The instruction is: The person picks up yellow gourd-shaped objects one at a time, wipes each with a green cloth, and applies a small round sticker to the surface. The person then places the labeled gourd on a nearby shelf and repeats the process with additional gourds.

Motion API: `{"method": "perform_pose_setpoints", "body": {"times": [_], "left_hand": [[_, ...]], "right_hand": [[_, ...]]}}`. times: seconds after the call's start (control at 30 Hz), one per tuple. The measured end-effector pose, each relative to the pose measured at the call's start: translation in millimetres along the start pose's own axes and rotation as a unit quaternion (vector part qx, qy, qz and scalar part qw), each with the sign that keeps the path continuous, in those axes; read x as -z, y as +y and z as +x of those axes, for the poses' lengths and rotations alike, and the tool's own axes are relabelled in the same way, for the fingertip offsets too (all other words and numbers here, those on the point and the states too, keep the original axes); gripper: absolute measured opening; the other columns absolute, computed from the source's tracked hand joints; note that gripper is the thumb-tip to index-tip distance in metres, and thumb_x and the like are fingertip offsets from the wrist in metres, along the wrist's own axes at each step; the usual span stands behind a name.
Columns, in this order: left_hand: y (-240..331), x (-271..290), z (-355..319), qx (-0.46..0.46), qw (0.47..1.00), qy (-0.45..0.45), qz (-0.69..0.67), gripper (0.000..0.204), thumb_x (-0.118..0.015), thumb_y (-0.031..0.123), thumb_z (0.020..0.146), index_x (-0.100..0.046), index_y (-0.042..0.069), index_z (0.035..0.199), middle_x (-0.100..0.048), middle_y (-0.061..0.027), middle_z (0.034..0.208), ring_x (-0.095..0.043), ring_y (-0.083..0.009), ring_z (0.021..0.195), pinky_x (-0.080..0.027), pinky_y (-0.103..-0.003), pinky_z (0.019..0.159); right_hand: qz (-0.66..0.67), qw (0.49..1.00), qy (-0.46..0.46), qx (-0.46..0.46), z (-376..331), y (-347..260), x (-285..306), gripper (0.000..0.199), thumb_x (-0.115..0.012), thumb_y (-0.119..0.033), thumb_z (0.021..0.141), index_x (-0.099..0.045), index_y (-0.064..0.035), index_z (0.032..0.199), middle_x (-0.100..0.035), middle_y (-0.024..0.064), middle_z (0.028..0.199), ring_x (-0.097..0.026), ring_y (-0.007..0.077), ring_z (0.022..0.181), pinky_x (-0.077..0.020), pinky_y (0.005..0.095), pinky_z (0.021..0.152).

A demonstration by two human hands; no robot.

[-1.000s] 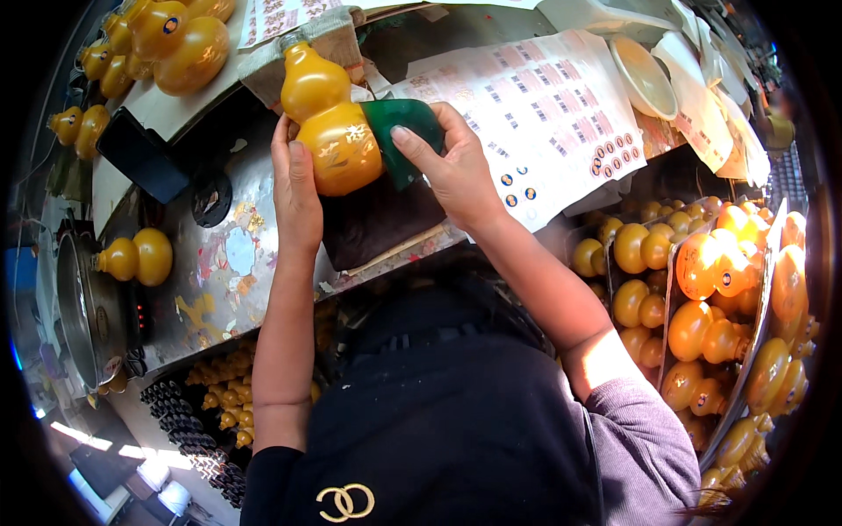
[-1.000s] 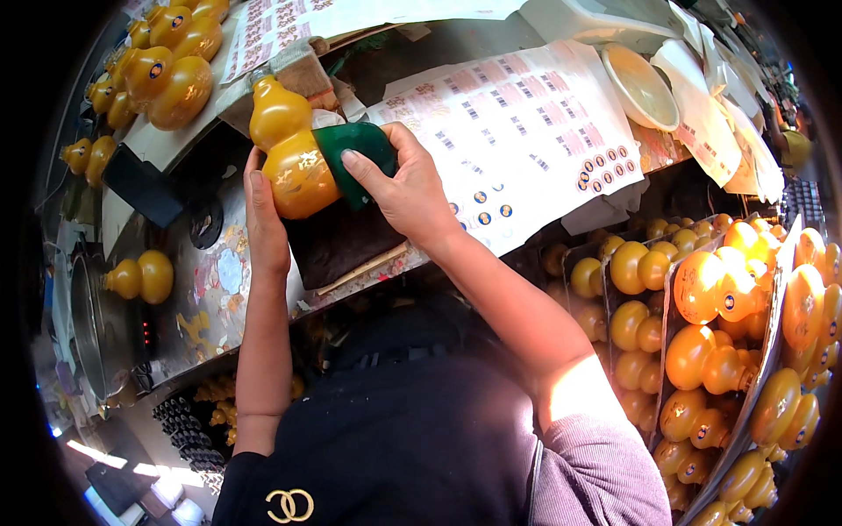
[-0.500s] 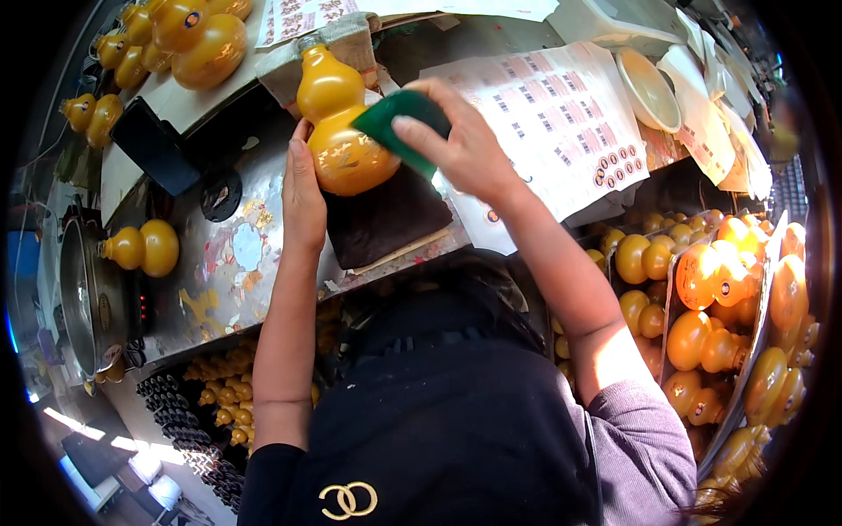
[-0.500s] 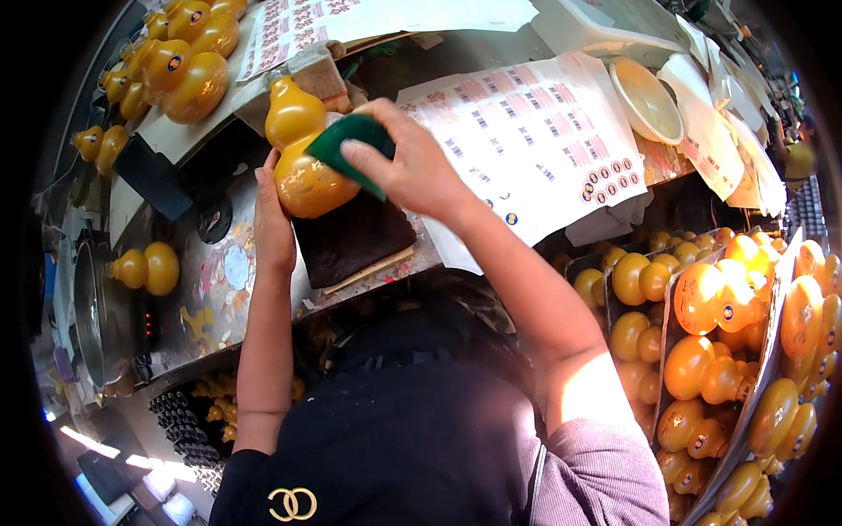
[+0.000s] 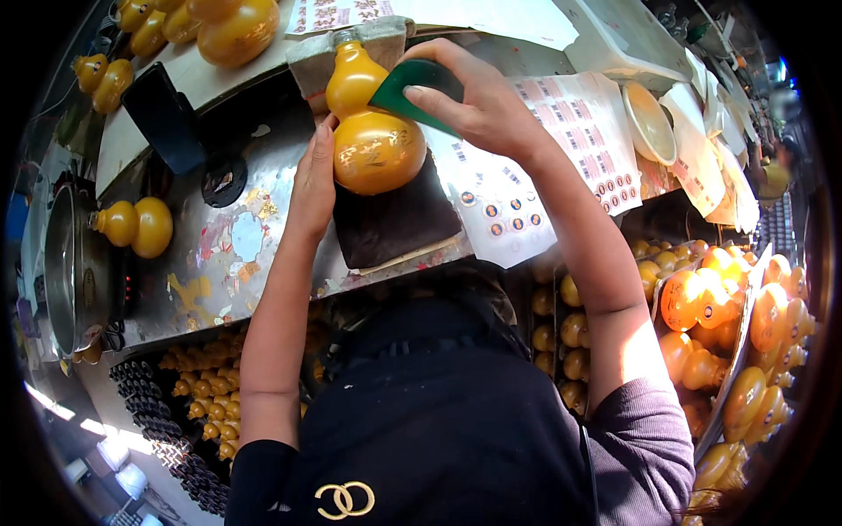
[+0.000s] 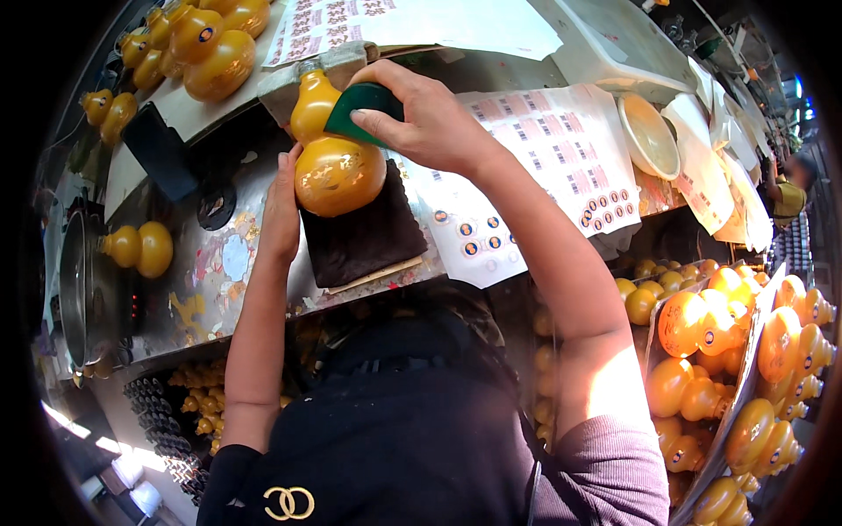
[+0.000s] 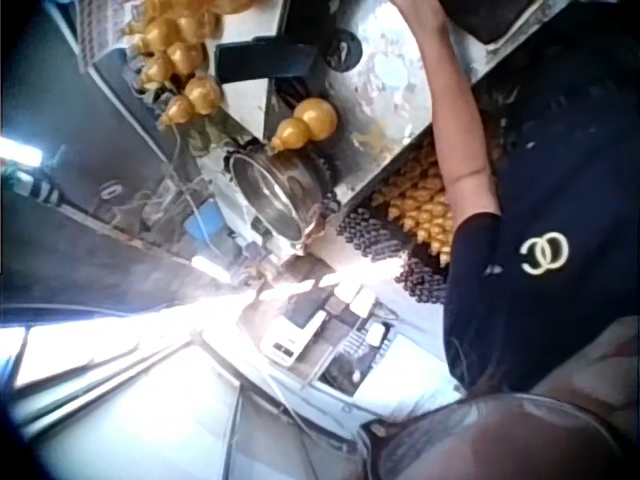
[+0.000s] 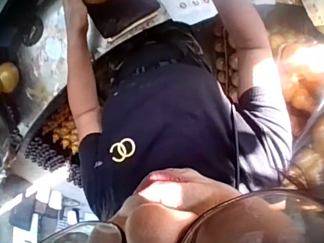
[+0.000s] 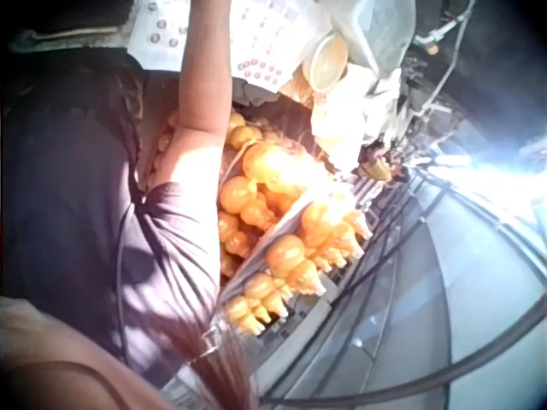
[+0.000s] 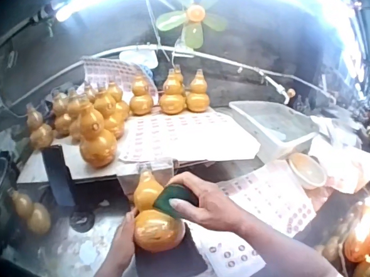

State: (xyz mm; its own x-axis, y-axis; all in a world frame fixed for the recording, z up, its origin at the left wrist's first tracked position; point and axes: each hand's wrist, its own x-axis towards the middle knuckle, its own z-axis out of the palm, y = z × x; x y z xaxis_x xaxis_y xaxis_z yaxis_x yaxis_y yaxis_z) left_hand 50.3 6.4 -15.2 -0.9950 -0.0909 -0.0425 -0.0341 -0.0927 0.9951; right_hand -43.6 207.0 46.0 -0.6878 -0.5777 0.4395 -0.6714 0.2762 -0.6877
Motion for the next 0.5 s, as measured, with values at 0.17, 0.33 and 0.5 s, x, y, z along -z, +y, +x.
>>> {"method": "perform_pose_setpoints", "body": {"times": [0.17, 0.33, 0.5], "left_hand": [[-1, -3, 1, -0.006, 1.000, 0.007, -0.011, 0.061, -0.028, 0.044, 0.103, -0.038, -0.003, 0.141, -0.050, -0.0136, 0.134, -0.048, -0.0183, 0.124, -0.035, -0.029, 0.105], [-2, -4, 1, -0.010, 1.000, 0.007, -0.025, 0.060, -0.030, 0.044, 0.103, -0.040, -0.002, 0.139, -0.051, -0.0132, 0.133, -0.049, -0.0181, 0.123, -0.035, -0.028, 0.104], [3, 7, 6, 0.033, 0.998, -0.035, -0.029, 0.058, -0.032, 0.043, 0.103, -0.042, -0.002, 0.138, -0.052, -0.0123, 0.132, -0.048, -0.0171, 0.123, -0.033, -0.029, 0.106]], "right_hand": [[-0.016, 0.985, -0.173, 0.004, 4, -26, 1, 0.036, -0.064, -0.027, 0.089, -0.054, -0.0040, 0.116, -0.060, 0.0114, 0.103, -0.059, 0.0208, 0.096, -0.0459, 0.0311, 0.087], [-0.026, 0.989, -0.143, 0.012, 24, -13, -2, 0.033, -0.062, -0.024, 0.090, -0.054, -0.0035, 0.115, -0.062, 0.0143, 0.101, -0.061, 0.0218, 0.093, -0.0475, 0.0309, 0.084], [-0.106, 0.984, 0.127, 0.072, -10, -33, -19, 0.029, -0.066, -0.009, 0.082, -0.059, -0.0045, 0.110, -0.064, 0.0140, 0.091, -0.065, 0.0293, 0.084, -0.0513, 0.0349, 0.073]]}}
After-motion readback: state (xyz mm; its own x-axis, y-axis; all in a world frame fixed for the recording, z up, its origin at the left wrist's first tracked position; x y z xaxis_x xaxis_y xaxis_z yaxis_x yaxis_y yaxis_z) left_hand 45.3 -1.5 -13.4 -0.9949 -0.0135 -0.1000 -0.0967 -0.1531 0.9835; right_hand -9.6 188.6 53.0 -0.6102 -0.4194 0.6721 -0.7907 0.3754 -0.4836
